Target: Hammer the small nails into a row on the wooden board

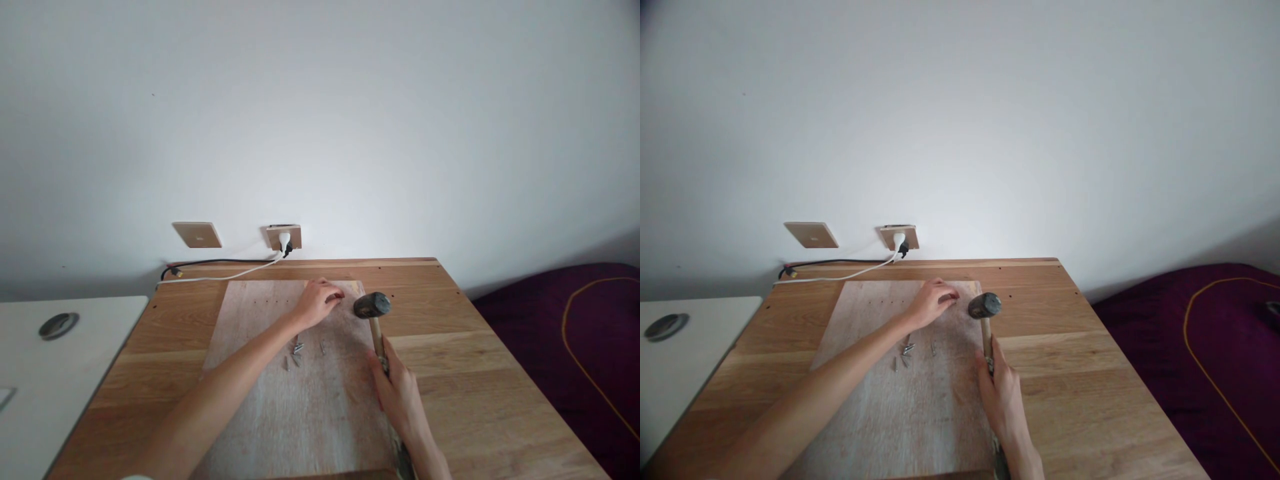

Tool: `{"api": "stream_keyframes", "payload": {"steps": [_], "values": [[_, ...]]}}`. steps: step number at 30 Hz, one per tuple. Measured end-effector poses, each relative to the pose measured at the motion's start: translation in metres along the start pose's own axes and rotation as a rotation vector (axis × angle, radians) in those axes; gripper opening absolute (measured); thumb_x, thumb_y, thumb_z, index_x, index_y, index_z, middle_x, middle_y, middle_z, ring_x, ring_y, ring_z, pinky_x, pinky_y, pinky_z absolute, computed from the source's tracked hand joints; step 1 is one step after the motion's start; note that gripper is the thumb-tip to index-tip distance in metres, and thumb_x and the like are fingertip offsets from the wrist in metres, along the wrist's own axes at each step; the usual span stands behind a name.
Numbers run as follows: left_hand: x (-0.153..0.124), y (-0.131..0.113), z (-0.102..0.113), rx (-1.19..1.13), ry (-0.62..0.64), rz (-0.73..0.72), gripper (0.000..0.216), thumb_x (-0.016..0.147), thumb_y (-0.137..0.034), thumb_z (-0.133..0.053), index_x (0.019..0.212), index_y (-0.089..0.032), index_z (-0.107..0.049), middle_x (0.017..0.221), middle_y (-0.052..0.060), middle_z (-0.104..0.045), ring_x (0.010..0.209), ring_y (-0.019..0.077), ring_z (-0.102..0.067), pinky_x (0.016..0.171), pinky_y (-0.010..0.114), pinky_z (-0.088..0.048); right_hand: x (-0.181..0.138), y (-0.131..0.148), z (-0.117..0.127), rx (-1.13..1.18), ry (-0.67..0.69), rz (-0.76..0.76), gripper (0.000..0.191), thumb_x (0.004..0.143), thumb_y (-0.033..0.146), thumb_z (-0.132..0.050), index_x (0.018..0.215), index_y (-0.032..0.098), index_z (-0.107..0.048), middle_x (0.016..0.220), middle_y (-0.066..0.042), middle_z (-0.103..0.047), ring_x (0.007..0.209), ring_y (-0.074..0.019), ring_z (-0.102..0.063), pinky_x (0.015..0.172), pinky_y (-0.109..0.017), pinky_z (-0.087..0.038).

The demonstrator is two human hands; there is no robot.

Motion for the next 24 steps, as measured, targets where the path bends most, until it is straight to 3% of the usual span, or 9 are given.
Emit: {"api": "stream_keyframes", "payload": {"steps": [12, 15, 19, 24], "values": [[0.0, -0.006, -0.004, 0.033, 0.033, -0.036, 0.009, 0.087, -0.014, -0.075, 0.09, -0.022, -0.079, 0.096, 0.006, -0.079, 0.105, 0.0275, -0.065, 0.097, 0.041, -0.047, 0.0, 0.011, 0.004, -0.032, -0.01, 0.052, 0.064, 0.097, 0.056, -0.042, 0.139, 0.013, -0.064, 0.089, -0.016, -0.081, 0.084, -0.0347, -0.08, 0.065, -0.034, -0.055], [0.0, -0.002, -0.004, 0.002, 0.032, -0.025, 0.007, 0.087, -0.015, -0.077, 0.09, -0.021, -0.079, 0.094, 0.006, -0.079, 0.103, 0.0266, -0.067, 0.096, 0.039, -0.048, 0.001, 0.01, 0.002, -0.044, 0.01, 0.06, 0.065, 0.098, 0.057, -0.042, 0.138, 0.011, -0.065, 0.078, -0.013, -0.078, 0.073, -0.0323, -0.078, 0.063, -0.033, -0.055], [-0.001, 0.002, -0.004, -0.023, 0.013, 0.005, 0.018, 0.085, -0.008, -0.074, 0.099, -0.019, -0.077, 0.095, 0.006, -0.079, 0.101, 0.0251, -0.069, 0.096, 0.037, -0.05, 0.003, 0.009, -0.001, -0.037, 0.021, 0.07, 0.067, 0.099, 0.059, -0.042, 0.14, 0.011, -0.063, 0.059, -0.004, -0.07, 0.05, -0.0267, -0.069, 0.049, -0.03, -0.049], [-0.002, 0.003, -0.003, -0.07, 0.009, 0.028, 0.028, 0.084, -0.006, -0.072, 0.108, -0.019, -0.074, 0.097, 0.005, -0.079, 0.097, 0.0225, -0.073, 0.1, 0.037, -0.05, 0.01, 0.015, -0.001, -0.044, 0.004, 0.1, 0.07, 0.099, 0.06, -0.044, 0.144, 0.009, -0.06, 0.059, -0.004, -0.07, 0.048, -0.0246, -0.068, 0.044, -0.028, -0.046]]}}
Point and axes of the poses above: each hand's wrist, its own x-axis towards the middle knuckle, its own z-axis out of the back of the hand, y = z × x, the point moved 10 cm from there along x, towards the middle knuckle
